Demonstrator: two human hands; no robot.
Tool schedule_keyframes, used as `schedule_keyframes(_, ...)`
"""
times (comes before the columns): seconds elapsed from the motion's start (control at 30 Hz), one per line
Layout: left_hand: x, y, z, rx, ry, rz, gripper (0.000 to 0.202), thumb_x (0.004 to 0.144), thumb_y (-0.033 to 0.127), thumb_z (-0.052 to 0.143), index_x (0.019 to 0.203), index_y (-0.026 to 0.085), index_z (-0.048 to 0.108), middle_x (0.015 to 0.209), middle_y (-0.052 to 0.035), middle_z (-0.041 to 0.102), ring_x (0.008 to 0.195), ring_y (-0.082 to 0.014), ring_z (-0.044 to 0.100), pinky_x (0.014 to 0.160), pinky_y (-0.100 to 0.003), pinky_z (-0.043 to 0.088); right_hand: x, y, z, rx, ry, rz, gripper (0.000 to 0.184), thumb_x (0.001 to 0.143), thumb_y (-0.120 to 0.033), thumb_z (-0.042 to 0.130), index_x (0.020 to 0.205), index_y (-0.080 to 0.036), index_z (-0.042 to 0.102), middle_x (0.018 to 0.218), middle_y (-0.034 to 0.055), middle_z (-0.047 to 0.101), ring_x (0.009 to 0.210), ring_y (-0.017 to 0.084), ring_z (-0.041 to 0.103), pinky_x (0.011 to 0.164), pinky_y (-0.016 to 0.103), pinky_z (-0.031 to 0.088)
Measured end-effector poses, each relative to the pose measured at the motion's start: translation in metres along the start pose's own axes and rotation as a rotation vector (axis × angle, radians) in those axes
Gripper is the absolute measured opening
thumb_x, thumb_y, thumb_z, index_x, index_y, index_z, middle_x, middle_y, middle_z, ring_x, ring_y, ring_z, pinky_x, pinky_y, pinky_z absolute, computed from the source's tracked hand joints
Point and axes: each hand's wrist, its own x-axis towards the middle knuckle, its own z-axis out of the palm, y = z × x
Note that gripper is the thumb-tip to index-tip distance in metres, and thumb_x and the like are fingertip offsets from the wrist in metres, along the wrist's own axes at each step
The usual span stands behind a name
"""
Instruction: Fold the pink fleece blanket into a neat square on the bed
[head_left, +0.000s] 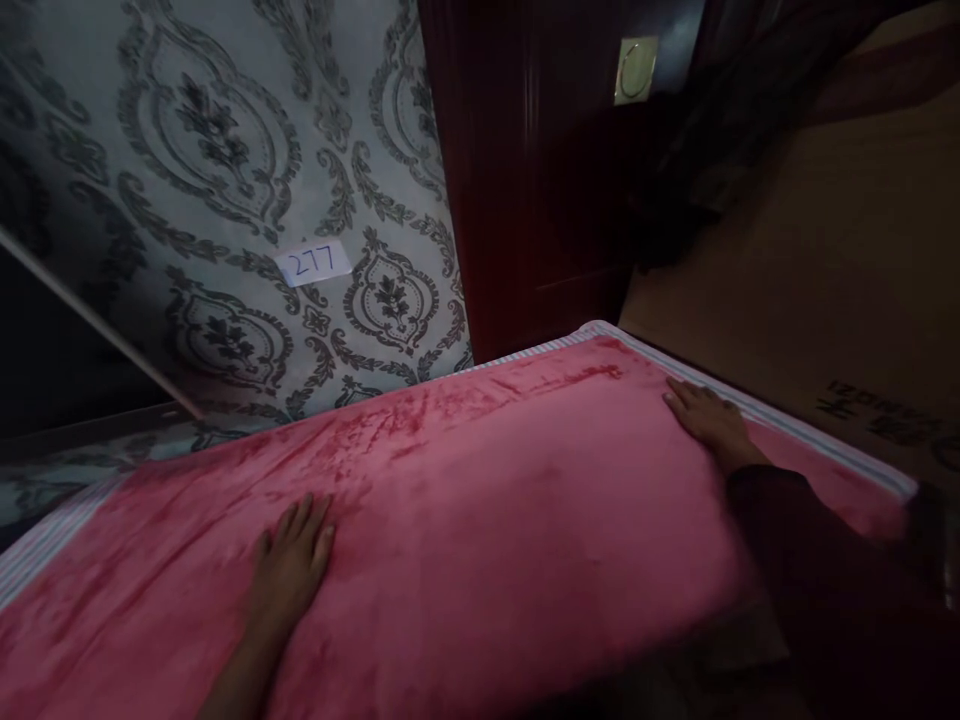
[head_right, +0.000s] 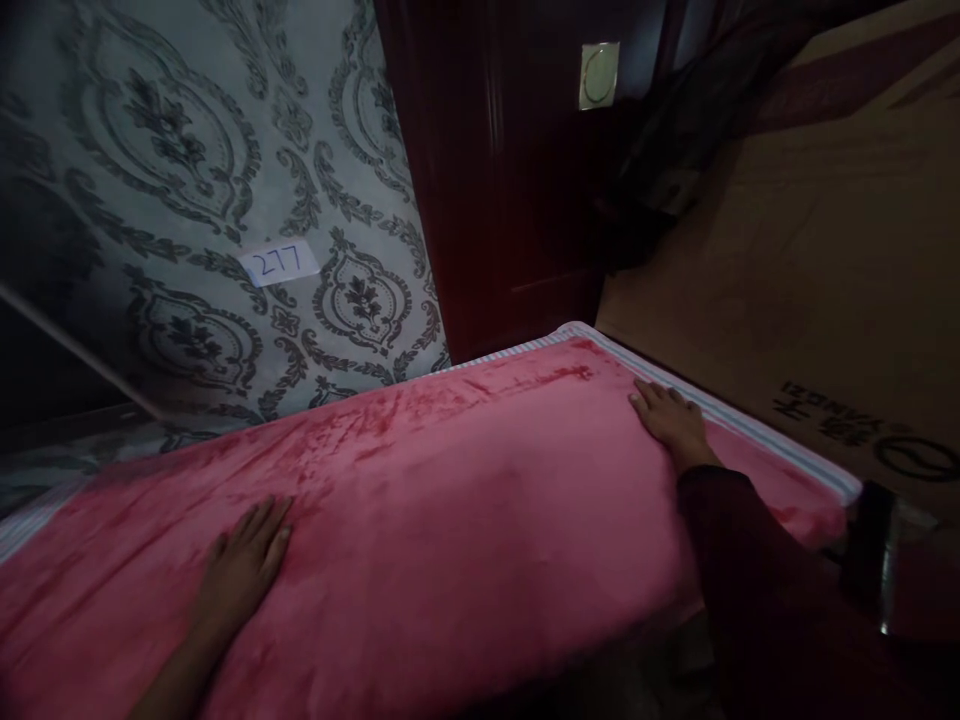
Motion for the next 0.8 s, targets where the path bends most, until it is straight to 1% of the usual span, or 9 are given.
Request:
schedule_keyframes(0.13, -0.004, 0.008, -0.007, 0.016, -0.014, -0.019, 0.056, 0.102, 0.030, 0.032, 0.153, 0.020, 0.052, 0.161, -0.0140, 0.047, 0.151, -0.0301, 0.040, 0.120, -0.060, 0.033, -0.004, -0.011, -0.010, 0.020, 0.010, 0.083, 0.062, 0.105, -0.041, 0.028, 0.159, -0.016, 0.046, 0.160, 0.0237, 0.041, 0.148, 0.040, 0.037, 0.111, 0.066, 0.037)
schedule_keyframes(0.23, -0.007, 0.012, -0.012, 0.017, -0.039, -0.026, 0.055, 0.103, 0.030, 0.034, 0.154, 0.020, 0.050, 0.162, -0.0141, 0.044, 0.152, -0.0303, 0.040, 0.121, -0.060, 0.032, -0.009, -0.056, -0.017, 0.011, 0.097, 0.094, 0.062, 0.105, -0.041, 0.027, 0.154, -0.011, 0.051, 0.158, 0.0299, 0.040, 0.148, 0.046, 0.034, 0.107, 0.071, 0.036)
schedule_keyframes(0.3, -0.008, 0.014, -0.014, 0.016, -0.051, -0.029, 0.055, 0.103, 0.031, 0.035, 0.155, 0.020, 0.049, 0.163, -0.0139, 0.043, 0.152, -0.0307, 0.039, 0.122, -0.059, 0.031, -0.023, -0.117, -0.017, 0.039, 0.123, -0.141, 0.062, 0.104, -0.038, 0.027, 0.155, -0.007, 0.048, 0.159, 0.0295, 0.039, 0.150, 0.043, 0.034, 0.112, 0.066, 0.037)
schedule_keyframes(0.37, -0.009, 0.014, -0.015, 0.011, -0.060, -0.031, 0.055, 0.103, 0.032, 0.035, 0.156, 0.020, 0.048, 0.164, -0.0138, 0.042, 0.153, -0.0309, 0.038, 0.122, -0.059, 0.030, -0.049, -0.196, -0.010, 0.071, 0.006, -0.472, 0.060, 0.102, -0.033, 0.033, 0.155, -0.007, 0.047, 0.158, 0.0263, 0.043, 0.149, 0.041, 0.037, 0.116, 0.063, 0.034)
schedule_keyframes(0.43, -0.009, 0.013, -0.013, 0.004, -0.057, -0.034, 0.055, 0.103, 0.032, 0.035, 0.155, 0.022, 0.048, 0.164, -0.0131, 0.042, 0.153, -0.0308, 0.038, 0.122, -0.059, 0.030, -0.086, -0.280, 0.001, 0.101, -0.059, -0.705, 0.056, 0.102, -0.034, 0.037, 0.154, -0.019, 0.052, 0.159, 0.0122, 0.048, 0.149, 0.030, 0.040, 0.122, 0.049, 0.033)
schedule_keyframes(0.5, -0.009, 0.011, -0.010, 0.001, -0.043, -0.033, 0.054, 0.103, 0.032, 0.037, 0.155, 0.023, 0.049, 0.164, -0.0125, 0.042, 0.152, -0.0305, 0.038, 0.122, -0.059, 0.030, -0.127, -0.355, 0.012, 0.143, -0.167, -0.988, 0.058, 0.103, -0.044, 0.039, 0.157, -0.022, 0.049, 0.165, 0.0079, 0.039, 0.151, 0.032, 0.035, 0.123, 0.050, 0.029)
schedule_keyframes(0.6, -0.009, 0.007, -0.005, 0.001, -0.024, -0.016, 0.054, 0.103, 0.032, 0.038, 0.155, 0.022, 0.050, 0.163, -0.0128, 0.043, 0.152, -0.0310, 0.039, 0.122, -0.059, 0.031, -0.171, -0.429, 0.021, 0.196, -0.249, -1.214, 0.060, 0.105, -0.056, 0.036, 0.162, -0.036, 0.039, 0.169, -0.0052, 0.025, 0.154, 0.032, 0.030, 0.125, 0.050, 0.026)
schedule_keyframes(0.7, -0.009, 0.003, 0.000, 0.006, -0.011, -0.007, 0.053, 0.103, 0.033, 0.039, 0.154, 0.022, 0.050, 0.163, -0.0127, 0.044, 0.152, -0.0311, 0.039, 0.122, -0.058, 0.032, -0.169, -0.448, 0.024, 0.141, -0.251, -1.269, 0.057, 0.104, -0.060, 0.038, 0.159, -0.042, 0.042, 0.166, -0.0128, 0.028, 0.154, 0.029, 0.029, 0.125, 0.045, 0.024)
schedule_keyframes(0.8, -0.008, 0.000, 0.003, 0.004, -0.018, -0.012, 0.053, 0.104, 0.035, 0.038, 0.155, 0.024, 0.049, 0.164, -0.0115, 0.043, 0.153, -0.0298, 0.038, 0.122, -0.057, 0.031, -0.114, -0.415, 0.027, 0.090, -0.217, -1.157, 0.056, 0.104, -0.052, 0.041, 0.156, -0.033, 0.049, 0.166, -0.0030, 0.035, 0.153, 0.030, 0.033, 0.125, 0.049, 0.024)
